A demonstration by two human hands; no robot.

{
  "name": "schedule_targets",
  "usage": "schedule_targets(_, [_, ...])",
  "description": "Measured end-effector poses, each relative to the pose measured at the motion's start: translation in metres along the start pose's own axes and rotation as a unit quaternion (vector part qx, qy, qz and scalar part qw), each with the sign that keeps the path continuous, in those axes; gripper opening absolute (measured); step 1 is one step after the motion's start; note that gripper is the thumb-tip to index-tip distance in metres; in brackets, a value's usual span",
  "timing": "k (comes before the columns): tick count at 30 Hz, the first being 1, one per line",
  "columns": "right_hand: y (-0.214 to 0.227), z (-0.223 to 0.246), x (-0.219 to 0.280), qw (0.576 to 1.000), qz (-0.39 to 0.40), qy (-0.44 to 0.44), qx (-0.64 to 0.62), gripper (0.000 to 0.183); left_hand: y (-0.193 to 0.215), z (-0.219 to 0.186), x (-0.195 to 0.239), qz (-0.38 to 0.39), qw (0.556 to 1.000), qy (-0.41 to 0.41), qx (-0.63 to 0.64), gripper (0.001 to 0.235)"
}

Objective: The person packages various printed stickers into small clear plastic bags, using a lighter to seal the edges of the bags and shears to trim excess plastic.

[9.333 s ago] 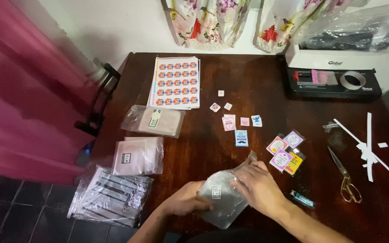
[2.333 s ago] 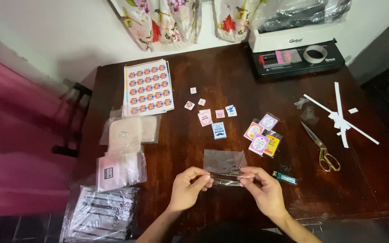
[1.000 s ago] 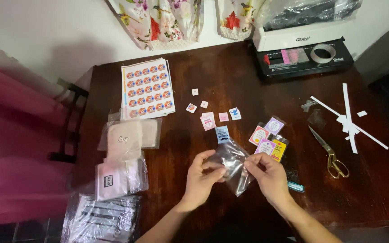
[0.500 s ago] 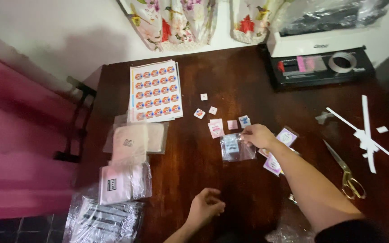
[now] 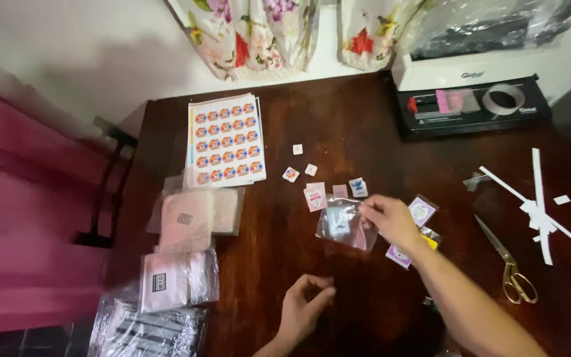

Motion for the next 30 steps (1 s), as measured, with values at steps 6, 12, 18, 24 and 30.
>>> schedule_targets(6, [-0.022, 0.027, 0.115, 0.967, -0.22, 0.031, -0.129, 0.019, -0.051, -0.06, 0.009, 0.071, 0.953, -0.238, 0.174, 0.02])
schedule_targets(12, [-0.022, 0.022, 0.186, 0.94, -0.214, 0.042, -0.261, 0.016, -0.075, -0.102, 0.044, -0.005, 0.968, -0.252, -0.013, 0.023])
schedule_targets(18, [-0.006, 0.059, 0.2, 0.959, -0.167, 0.072, -0.216, 0.019, -0.076, -0.13, 0.077, 0.021, 0.92, -0.377, -0.108, 0.02])
schedule_targets(24, [-0.006, 0.066, 0.198, 0.972, -0.197, 0.079, -0.103, 0.016, -0.068, -0.123, 0.088, 0.043, 0.927, -0.352, -0.121, 0.017])
schedule_targets(30, [-0.011, 0.077, 0.199, 0.965, -0.226, 0.095, -0.091, 0.015, -0.063, -0.139, 0.1, 0.055, 0.929, -0.352, -0.1, 0.025])
Point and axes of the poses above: each hand's wrist, its own x-axis away from the middle knuckle, its own y-axis out of the back of the hand, z = x × y, the point moved 2 cm from there along -x, towards the middle knuckle, and after that the axes turned 5 degrees about y, right-handed, at the moved point
